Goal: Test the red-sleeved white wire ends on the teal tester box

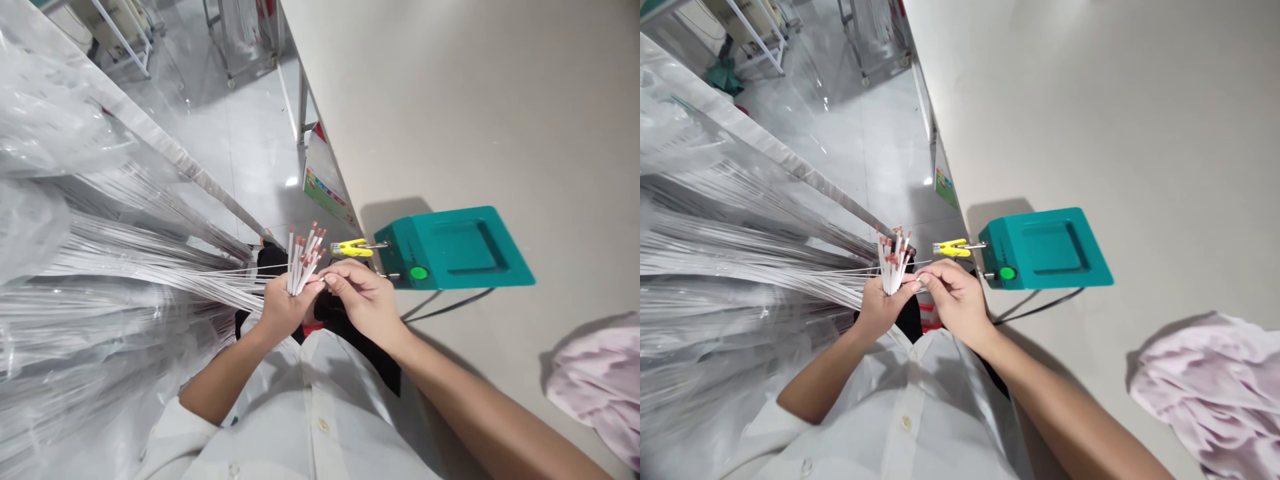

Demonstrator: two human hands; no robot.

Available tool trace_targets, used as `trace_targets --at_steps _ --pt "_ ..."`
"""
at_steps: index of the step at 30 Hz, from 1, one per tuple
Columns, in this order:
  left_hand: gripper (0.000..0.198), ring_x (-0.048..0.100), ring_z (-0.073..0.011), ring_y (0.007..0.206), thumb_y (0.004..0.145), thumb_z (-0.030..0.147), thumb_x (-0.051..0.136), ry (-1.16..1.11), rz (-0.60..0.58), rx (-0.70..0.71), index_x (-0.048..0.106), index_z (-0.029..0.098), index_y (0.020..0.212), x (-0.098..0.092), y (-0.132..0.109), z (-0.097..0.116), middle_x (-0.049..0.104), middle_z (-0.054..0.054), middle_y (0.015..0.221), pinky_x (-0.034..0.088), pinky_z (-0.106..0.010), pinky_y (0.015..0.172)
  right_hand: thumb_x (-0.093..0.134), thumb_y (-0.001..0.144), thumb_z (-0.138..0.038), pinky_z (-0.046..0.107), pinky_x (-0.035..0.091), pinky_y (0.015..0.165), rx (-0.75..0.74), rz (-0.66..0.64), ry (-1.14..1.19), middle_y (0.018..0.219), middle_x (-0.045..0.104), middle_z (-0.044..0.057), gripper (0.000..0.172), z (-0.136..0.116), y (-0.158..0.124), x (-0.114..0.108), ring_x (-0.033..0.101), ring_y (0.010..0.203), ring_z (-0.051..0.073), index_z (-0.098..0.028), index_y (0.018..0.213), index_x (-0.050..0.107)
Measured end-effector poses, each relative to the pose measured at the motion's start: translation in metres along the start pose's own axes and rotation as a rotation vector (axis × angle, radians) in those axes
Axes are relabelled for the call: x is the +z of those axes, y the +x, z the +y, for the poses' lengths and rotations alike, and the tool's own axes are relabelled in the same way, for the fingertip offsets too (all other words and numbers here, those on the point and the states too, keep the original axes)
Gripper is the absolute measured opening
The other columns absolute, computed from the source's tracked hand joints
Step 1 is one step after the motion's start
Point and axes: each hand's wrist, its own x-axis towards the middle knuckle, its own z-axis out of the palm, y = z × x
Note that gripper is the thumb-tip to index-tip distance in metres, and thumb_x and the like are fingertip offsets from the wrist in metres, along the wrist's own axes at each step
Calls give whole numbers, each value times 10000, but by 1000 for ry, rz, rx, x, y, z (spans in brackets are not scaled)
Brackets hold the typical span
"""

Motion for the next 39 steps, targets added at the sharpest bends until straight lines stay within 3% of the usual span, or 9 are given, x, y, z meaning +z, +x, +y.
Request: trace_targets --at_steps 6,10,13,18,22,26,29,34,39 --pt "197 467 -79 437 724 334 661 -202 -81 -74 689 139 708 -3 -2 2 542 30 462 388 -228 491 548 843 -245 295 497 652 -3 -30 81 767 626 29 122 3 0 2 599 726 148 -205 797 653" --pt "240 373 -53 381 731 367 653 -225 -83 -101 658 139 657 -3 -3 3 461 58 410 326 -218 438 560 833 -218 292 497 670 -89 -13 -20 759 625 26 104 2 -1 0 590 714 143 -207 778 648" --pt "247 402 -61 409 725 377 655 -204 -81 -105 662 136 668 -4 -2 5 475 51 425 350 -222 468 566 829 -212 297 500 676 -135 1 -101 757 631 26 100 -1 0 -4 587 704 143 -213 787 657" --pt "233 511 -92 497 740 360 635 -125 -59 -95 691 135 752 -6 -2 5 590 8 541 417 -237 542 543 849 -235 278 508 581 -111 58 -116 921 641 57 195 -9 4 -15 597 677 131 -239 1008 655" --pt "177 583 -132 606 730 298 629 -40 -117 -25 691 133 727 -9 -1 3 655 -27 640 463 -257 619 615 792 -208 282 517 660 -267 -179 -260 970 644 73 151 -16 14 -26 625 823 163 -233 920 691" --pt "118 606 -162 712 712 237 633 23 -219 97 693 152 657 -15 1 8 681 -35 712 464 -281 704 576 820 -195 274 510 669 -308 -485 -246 852 665 43 127 -22 26 -34 631 751 138 -235 854 692" --pt "148 540 -118 564 713 263 648 -47 -278 80 679 160 613 -20 3 14 609 -4 565 426 -248 584 587 815 -233 270 500 618 -239 -494 -134 797 653 35 96 -26 28 -32 610 690 132 -225 802 681" --pt "283 318 -45 372 718 417 660 -239 -313 -81 663 143 646 -24 3 11 400 56 395 239 -208 397 655 761 -325 236 462 472 80 -315 251 801 608 32 135 -24 18 -10 526 547 89 -195 730 670" --pt "276 321 -30 381 685 415 697 -412 -268 -146 659 142 675 -20 1 1 506 29 477 220 -205 393 702 705 -376 198 363 383 364 -232 541 767 578 14 193 -15 7 8 452 481 55 -186 697 676"
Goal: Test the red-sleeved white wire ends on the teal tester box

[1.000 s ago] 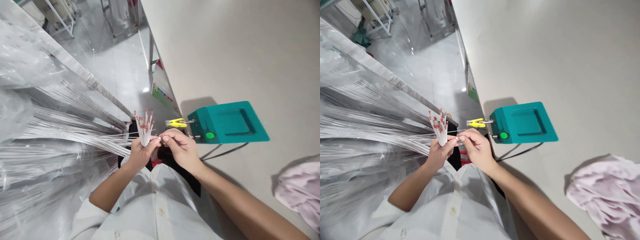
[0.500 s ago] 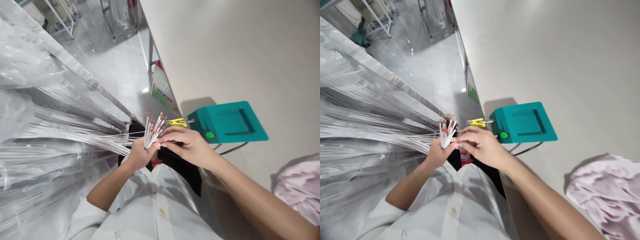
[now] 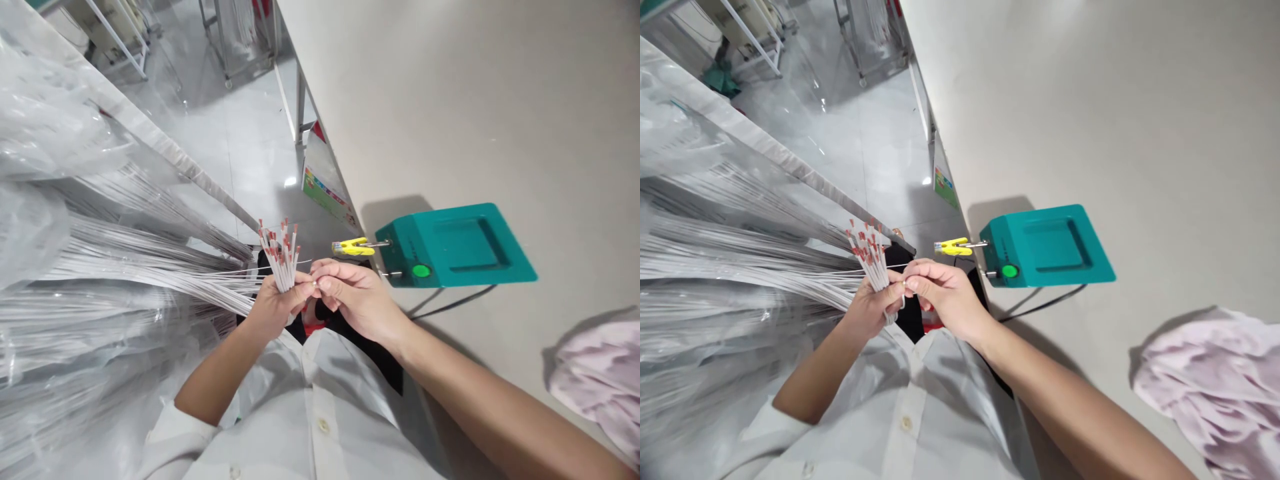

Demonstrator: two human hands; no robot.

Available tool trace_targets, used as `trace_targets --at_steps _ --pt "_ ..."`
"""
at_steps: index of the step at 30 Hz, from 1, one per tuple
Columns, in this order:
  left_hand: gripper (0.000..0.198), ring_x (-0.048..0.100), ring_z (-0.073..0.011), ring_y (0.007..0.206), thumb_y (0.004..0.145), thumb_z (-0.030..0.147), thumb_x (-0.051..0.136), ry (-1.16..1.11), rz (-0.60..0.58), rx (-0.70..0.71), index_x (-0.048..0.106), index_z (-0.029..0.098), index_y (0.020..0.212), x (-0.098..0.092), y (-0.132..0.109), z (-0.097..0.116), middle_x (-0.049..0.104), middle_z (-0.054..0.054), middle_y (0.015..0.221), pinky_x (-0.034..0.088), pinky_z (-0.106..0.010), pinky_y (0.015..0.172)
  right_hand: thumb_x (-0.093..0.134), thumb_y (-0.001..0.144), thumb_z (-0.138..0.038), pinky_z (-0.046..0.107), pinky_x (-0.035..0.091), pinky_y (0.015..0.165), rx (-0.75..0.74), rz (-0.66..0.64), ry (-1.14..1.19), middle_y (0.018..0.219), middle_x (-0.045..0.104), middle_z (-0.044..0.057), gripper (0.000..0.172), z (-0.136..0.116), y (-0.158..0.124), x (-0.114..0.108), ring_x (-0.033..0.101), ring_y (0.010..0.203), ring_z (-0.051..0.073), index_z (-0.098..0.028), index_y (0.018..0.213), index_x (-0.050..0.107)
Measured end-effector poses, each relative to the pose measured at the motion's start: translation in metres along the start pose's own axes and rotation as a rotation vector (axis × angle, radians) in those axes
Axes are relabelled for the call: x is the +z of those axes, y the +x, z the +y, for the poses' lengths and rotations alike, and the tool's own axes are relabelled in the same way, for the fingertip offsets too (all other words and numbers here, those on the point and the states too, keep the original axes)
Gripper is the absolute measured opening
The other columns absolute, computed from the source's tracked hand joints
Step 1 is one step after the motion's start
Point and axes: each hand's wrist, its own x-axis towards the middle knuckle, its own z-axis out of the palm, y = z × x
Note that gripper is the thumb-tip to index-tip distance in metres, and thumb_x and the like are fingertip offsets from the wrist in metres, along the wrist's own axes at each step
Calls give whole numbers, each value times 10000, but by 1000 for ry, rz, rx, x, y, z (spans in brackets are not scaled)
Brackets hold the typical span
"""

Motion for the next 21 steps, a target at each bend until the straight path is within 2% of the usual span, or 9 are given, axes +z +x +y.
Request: trace_targets --at_steps 4,9,15,17,21 --pt "214 364 -22 404 695 353 700 -71 33 0 671 141 703 4 1 -5 618 -4 623 265 -199 405 704 708 -348 190 351 396 19 77 53 664 575 -10 163 5 1 2 430 468 53 -189 689 673" --pt "223 408 -40 410 707 339 690 16 118 18 687 126 770 8 1 -8 646 -19 628 316 -206 414 715 691 -323 198 386 429 -53 223 -66 718 611 5 143 8 1 1 475 512 65 -183 683 686" --pt "189 406 -36 396 699 323 690 -64 170 27 676 139 741 11 0 -14 637 -2 594 316 -194 403 705 691 -392 191 383 407 86 228 6 591 577 -15 221 12 -3 6 475 476 70 -177 734 679" --pt "189 400 -34 391 694 325 690 -82 181 23 671 144 745 12 1 -15 636 2 595 316 -192 399 682 720 -378 219 442 455 11 246 -77 643 603 -1 195 13 -4 7 524 520 90 -183 731 673" --pt "213 397 -34 397 720 342 667 10 175 35 676 129 736 13 0 -11 637 -16 623 315 -199 400 596 809 -269 286 520 655 -340 275 -513 779 655 30 107 15 -5 -1 614 720 141 -213 752 667"
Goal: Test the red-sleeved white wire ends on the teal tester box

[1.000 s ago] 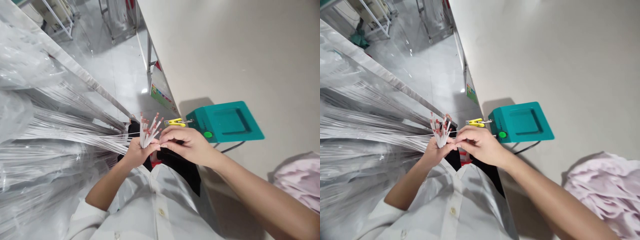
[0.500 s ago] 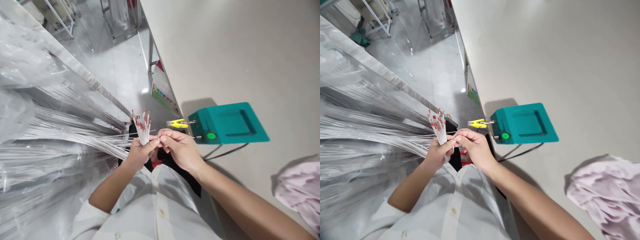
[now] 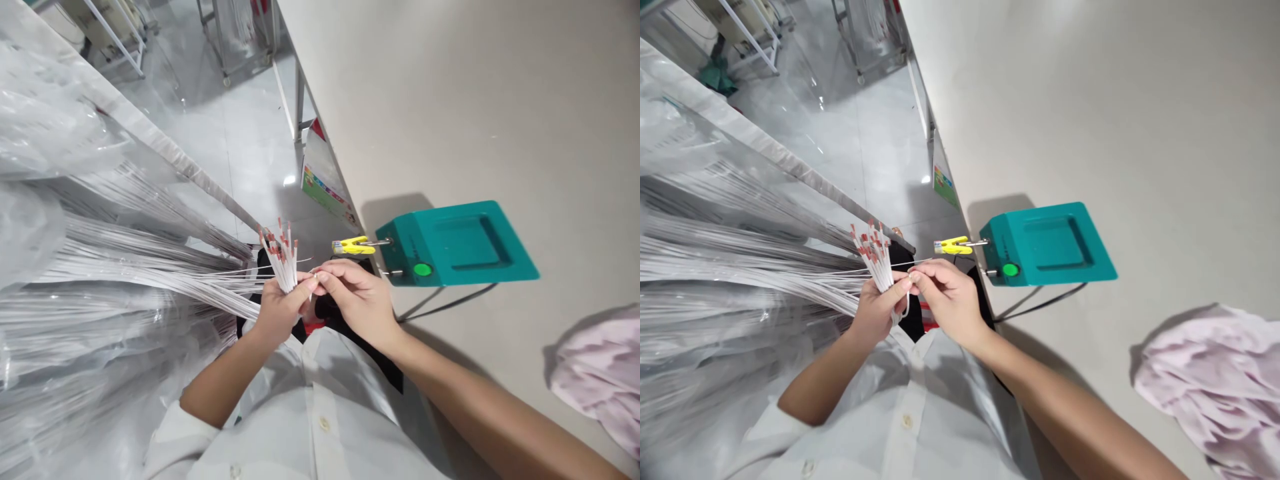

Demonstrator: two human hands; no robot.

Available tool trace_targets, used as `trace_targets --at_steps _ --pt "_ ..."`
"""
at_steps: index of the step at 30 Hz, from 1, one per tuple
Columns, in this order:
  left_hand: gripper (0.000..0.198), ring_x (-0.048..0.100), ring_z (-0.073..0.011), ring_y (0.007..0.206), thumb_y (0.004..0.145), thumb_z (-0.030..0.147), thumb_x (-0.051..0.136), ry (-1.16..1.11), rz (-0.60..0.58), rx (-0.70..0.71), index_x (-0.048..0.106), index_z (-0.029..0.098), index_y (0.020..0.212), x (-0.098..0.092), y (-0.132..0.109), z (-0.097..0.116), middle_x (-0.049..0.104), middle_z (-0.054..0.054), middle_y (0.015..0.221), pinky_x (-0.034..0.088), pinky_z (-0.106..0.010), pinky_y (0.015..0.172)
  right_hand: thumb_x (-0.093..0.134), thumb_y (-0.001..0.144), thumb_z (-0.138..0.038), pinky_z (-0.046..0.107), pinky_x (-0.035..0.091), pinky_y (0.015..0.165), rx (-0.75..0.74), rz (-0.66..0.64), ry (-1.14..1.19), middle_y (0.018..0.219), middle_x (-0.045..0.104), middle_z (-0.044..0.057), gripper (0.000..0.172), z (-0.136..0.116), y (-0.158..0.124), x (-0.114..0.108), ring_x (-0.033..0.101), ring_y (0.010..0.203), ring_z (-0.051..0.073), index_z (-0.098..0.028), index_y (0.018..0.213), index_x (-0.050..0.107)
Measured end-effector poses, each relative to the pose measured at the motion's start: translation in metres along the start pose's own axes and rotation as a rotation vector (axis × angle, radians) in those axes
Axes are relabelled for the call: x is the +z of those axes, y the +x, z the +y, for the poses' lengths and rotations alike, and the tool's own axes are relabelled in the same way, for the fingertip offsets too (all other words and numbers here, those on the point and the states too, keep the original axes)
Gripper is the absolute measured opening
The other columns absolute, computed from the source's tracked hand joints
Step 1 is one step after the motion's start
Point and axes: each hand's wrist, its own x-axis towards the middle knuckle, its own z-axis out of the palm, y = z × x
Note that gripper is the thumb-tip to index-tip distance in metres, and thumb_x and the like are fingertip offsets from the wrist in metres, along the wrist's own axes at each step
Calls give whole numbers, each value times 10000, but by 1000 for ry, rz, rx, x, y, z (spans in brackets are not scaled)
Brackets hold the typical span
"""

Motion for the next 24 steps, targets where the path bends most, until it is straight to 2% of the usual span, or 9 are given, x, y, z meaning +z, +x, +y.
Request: trace_targets --at_steps 5,7,9,13,15,18,21,24 --pt "216 387 -42 394 748 329 636 168 -70 21 665 121 697 -2 -2 6 531 25 481 310 -198 407 545 828 -201 311 514 692 -506 -83 -564 850 695 67 134 11 4 -18 642 776 181 -213 847 678" --pt "223 394 -49 381 743 336 634 165 -67 7 654 122 683 -2 -2 5 489 40 438 309 -199 398 544 829 -226 318 507 680 -629 -125 -703 855 704 75 141 11 8 -23 649 763 192 -208 850 682" --pt "239 401 -51 376 735 354 637 157 -46 11 650 123 676 -1 -2 2 501 37 443 315 -201 394 521 845 -257 325 497 669 -680 -204 -787 854 705 79 169 9 13 -28 647 748 193 -208 862 682" --pt "270 402 -47 380 720 386 654 144 -17 19 650 119 677 2 -3 -2 530 24 466 323 -198 391 481 866 -235 324 481 663 -720 -384 -910 886 701 83 196 4 20 -37 629 735 184 -207 890 674" --pt "283 403 -47 377 707 399 668 142 -5 13 650 117 686 3 -3 -1 538 22 469 323 -197 384 485 860 -210 320 482 665 -724 -414 -960 895 701 73 191 4 19 -42 627 737 181 -219 903 671" --pt "281 414 -45 380 719 400 661 134 8 19 654 120 717 2 -2 -1 593 4 525 336 -198 387 492 852 -210 320 501 684 -643 -343 -920 913 696 67 190 4 14 -46 638 778 187 -226 927 666" --pt "256 432 -44 389 736 377 650 115 -1 14 653 123 774 2 -1 -1 649 -17 611 357 -201 399 522 843 -253 298 527 654 -469 -217 -668 957 678 77 201 3 9 -45 643 809 184 -214 1004 636" --pt "250 434 -47 374 715 357 665 124 -39 -16 640 116 779 3 -1 0 637 -9 573 356 -198 388 541 838 -257 266 526 606 -355 -206 -473 931 670 72 195 0 10 -40 638 755 159 -205 1005 627"
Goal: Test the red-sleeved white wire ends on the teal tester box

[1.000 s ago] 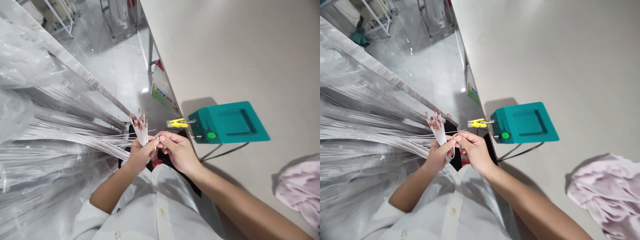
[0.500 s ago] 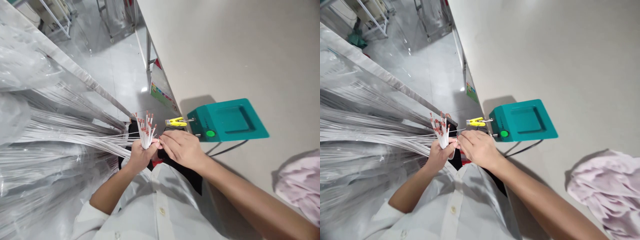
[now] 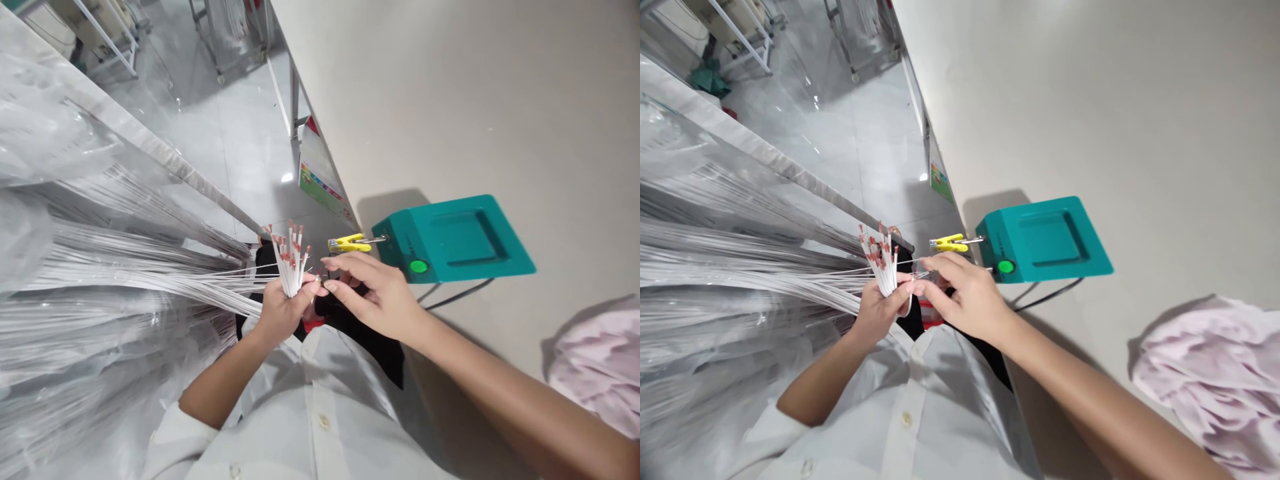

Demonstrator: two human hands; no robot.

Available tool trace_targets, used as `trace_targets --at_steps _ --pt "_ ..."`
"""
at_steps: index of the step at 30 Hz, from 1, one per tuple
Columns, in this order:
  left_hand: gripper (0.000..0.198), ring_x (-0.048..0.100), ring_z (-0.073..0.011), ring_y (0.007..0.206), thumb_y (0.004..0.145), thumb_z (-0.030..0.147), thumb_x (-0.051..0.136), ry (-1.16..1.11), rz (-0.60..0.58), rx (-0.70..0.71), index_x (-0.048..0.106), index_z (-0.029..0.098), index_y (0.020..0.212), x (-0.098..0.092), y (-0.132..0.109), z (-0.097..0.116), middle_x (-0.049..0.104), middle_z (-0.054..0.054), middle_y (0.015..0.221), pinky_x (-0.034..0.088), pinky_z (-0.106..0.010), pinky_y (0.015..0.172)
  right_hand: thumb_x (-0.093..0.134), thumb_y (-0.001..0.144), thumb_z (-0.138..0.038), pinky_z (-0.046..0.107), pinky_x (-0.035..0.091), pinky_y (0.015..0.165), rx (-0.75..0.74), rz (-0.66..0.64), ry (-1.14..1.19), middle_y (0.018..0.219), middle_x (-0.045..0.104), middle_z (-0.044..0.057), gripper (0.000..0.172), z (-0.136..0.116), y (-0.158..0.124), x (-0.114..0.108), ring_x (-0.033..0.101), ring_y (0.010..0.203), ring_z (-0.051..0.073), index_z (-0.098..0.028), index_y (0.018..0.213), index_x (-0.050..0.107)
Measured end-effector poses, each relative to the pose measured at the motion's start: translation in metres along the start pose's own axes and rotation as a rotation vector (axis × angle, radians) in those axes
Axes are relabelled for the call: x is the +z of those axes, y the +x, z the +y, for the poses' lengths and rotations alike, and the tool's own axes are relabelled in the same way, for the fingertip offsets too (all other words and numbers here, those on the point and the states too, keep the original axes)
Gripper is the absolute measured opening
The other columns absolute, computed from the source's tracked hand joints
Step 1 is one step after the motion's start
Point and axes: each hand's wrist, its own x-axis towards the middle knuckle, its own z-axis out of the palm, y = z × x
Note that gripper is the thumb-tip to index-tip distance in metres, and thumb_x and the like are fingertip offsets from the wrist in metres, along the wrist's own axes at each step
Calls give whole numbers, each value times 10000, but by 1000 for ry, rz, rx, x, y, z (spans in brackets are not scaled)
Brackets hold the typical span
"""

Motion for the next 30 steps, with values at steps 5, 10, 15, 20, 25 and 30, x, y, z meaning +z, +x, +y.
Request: trace_targets --at_steps 5,10,15,20,25,30 --pt "226 461 -59 371 671 324 686 61 -7 -49 623 129 764 4 -1 6 602 20 507 374 -196 391 492 842 -197 282 498 600 -143 -90 -155 784 675 52 158 0 8 1 628 683 165 -199 827 648" --pt "255 447 -51 361 673 336 683 26 42 -46 597 125 789 3 1 7 665 -19 592 374 -198 383 470 853 -167 283 509 633 -83 -3 -94 799 669 58 161 0 5 -2 631 724 167 -202 853 627" --pt "279 424 -50 359 686 357 683 33 -5 -20 604 112 795 1 3 6 603 12 503 349 -192 382 529 852 -260 301 527 712 14 -32 1 962 670 83 196 -2 6 -4 635 870 187 -199 1021 610" --pt "246 421 -53 353 683 352 676 67 -26 -40 626 114 721 3 1 8 482 60 406 332 -188 384 454 886 -193 237 469 580 -190 -119 -205 740 677 43 209 -4 10 -1 629 678 132 -172 802 645" --pt "249 430 -53 368 706 342 659 41 51 -31 625 112 797 3 5 0 584 24 480 353 -192 395 492 859 -209 277 416 572 -409 -77 -604 681 674 30 196 -5 9 -11 612 627 144 -172 748 649" --pt "391 447 -45 386 740 353 645 51 32 20 618 92 1030 4 17 -4 713 -81 734 385 -199 409 531 857 -264 313 396 693 -414 -7 -819 862 713 51 173 0 22 -39 617 784 194 -177 944 652"
